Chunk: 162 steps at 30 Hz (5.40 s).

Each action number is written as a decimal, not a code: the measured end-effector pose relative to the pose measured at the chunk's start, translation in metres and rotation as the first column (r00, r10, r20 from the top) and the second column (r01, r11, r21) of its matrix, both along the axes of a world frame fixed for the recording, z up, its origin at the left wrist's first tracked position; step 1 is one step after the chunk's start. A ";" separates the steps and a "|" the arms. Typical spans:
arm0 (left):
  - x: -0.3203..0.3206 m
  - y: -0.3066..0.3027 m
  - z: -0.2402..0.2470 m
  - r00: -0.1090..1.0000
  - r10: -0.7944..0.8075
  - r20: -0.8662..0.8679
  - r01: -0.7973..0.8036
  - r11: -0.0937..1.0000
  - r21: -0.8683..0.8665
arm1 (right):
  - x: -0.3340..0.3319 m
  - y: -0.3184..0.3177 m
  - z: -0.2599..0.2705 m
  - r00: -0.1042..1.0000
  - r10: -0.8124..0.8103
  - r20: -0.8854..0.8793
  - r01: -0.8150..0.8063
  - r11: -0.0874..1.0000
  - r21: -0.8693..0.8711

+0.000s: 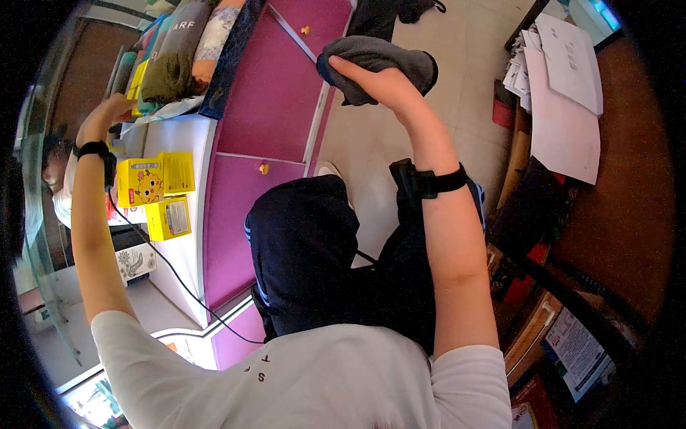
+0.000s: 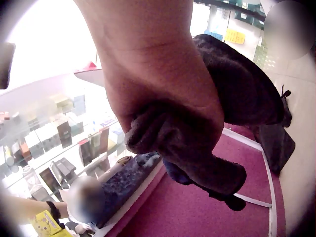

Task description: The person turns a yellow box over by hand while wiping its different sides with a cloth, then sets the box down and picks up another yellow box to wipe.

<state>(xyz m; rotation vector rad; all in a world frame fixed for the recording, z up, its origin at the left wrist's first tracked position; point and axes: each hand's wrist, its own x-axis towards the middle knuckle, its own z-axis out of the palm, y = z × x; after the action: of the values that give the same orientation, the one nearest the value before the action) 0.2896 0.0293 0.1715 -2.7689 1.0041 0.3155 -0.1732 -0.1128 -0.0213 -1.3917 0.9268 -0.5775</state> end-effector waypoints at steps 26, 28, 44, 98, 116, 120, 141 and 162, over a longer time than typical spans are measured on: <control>-0.267 0.054 0.078 0.675 -0.551 0.490 0.737 0.481 -0.475 | -0.006 0.010 0.020 0.889 0.081 0.451 -0.200 0.954 0.221; -0.290 0.031 0.045 0.547 -0.571 0.612 0.837 0.361 -0.411 | -0.005 -0.002 0.000 0.866 0.062 0.496 -0.200 0.952 0.231; -0.328 -0.060 -0.164 0.789 -0.584 0.189 0.419 0.288 -0.861 | -0.061 -0.028 0.010 0.454 -0.525 0.720 0.216 0.849 0.483; -0.290 -0.029 -0.171 0.836 -0.464 0.294 0.457 0.291 -0.840 | -0.016 0.005 0.028 0.669 -0.215 0.711 0.031 0.964 0.263; -0.285 -0.024 -0.172 0.823 -0.500 0.269 0.476 0.348 -0.808 | -0.039 -0.018 -0.005 0.486 0.054 -0.872 -0.284 0.954 -0.099; -0.286 -0.024 -0.172 0.822 -0.504 0.264 0.480 0.366 -0.797 | -0.027 -0.006 0.008 0.513 0.112 -0.851 -0.369 0.924 -0.101; -0.287 -0.025 -0.165 0.838 -0.541 0.070 0.318 0.380 -0.869 | -0.012 0.000 0.012 0.938 0.129 0.322 -0.126 0.992 -0.032; -0.283 -0.024 -0.164 0.731 -0.682 -0.006 0.163 0.183 -0.969 | -0.006 -0.009 -0.008 0.995 0.104 0.010 -0.096 0.949 -0.302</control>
<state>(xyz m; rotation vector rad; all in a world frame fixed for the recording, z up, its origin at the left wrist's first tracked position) 0.0063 0.0052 0.0079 -3.0128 2.9286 0.3491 -0.1794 -0.1219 -0.0289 -1.6904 0.7634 -0.6781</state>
